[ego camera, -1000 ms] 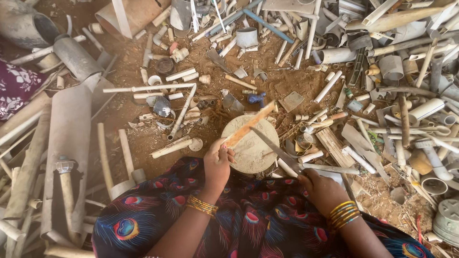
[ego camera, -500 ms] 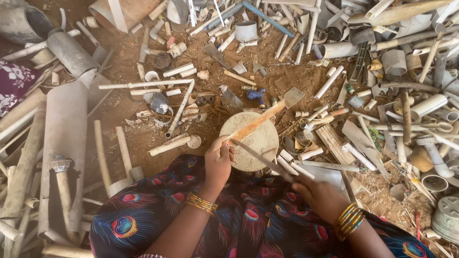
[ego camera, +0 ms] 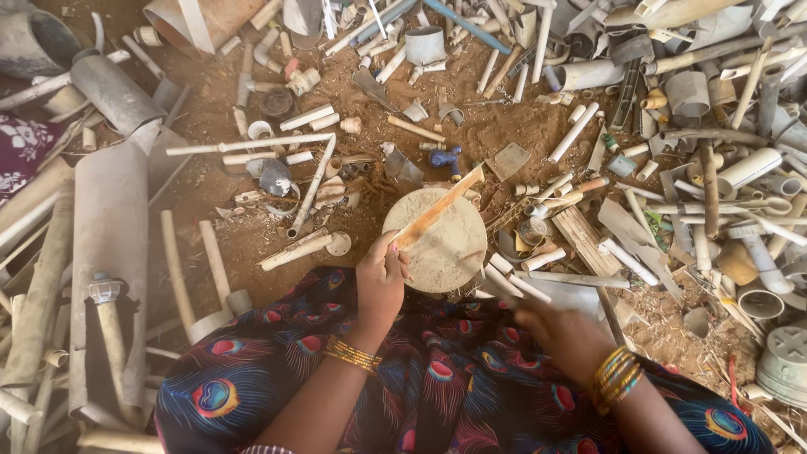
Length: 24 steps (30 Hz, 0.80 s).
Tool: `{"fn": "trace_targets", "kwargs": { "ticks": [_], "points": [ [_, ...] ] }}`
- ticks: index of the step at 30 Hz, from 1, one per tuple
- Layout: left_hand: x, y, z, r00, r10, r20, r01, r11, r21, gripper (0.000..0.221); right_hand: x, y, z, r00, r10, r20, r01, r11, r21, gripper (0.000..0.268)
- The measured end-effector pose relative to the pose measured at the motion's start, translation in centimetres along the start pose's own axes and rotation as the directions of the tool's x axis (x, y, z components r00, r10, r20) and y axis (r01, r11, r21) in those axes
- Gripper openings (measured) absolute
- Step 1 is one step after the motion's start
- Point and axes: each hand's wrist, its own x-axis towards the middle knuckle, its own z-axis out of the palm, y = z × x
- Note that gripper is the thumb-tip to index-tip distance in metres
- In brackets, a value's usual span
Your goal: The person sits on the ground and uses a large knife to scrape and clean the edges and surfaces of several small PVC pipe segments one at a time.
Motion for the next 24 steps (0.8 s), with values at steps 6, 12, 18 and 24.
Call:
{"fn": "trace_targets", "kwargs": {
  "ticks": [6, 12, 18, 24],
  "points": [
    [-0.3, 0.5, -0.1, 0.999, 0.037, 0.002, -0.037, 0.999, 0.015, 0.029, -0.5, -0.2, 0.2, 0.995, 0.099, 0.008, -0.098, 0.99, -0.098, 0.047],
    [-0.3, 0.3, -0.2, 1.0, -0.028, -0.01, 0.028, 1.0, -0.001, 0.029, -0.7, -0.2, 0.8, 0.997, -0.044, -0.057, 0.042, 0.999, -0.032, 0.046],
    [-0.3, -0.3, -0.5, 1.0, -0.027, -0.011, 0.027, 0.998, -0.051, 0.03, -0.8, -0.8, 1.1, 0.999, 0.007, 0.054, -0.009, 0.999, 0.036, 0.045],
    [0.0, -0.7, -0.5, 0.99, -0.14, 0.019, 0.141, 0.984, -0.11, 0.03, -0.7, -0.6, 1.1, 1.0, 0.006, 0.023, -0.003, 0.994, -0.111, 0.047]
  ]
}}
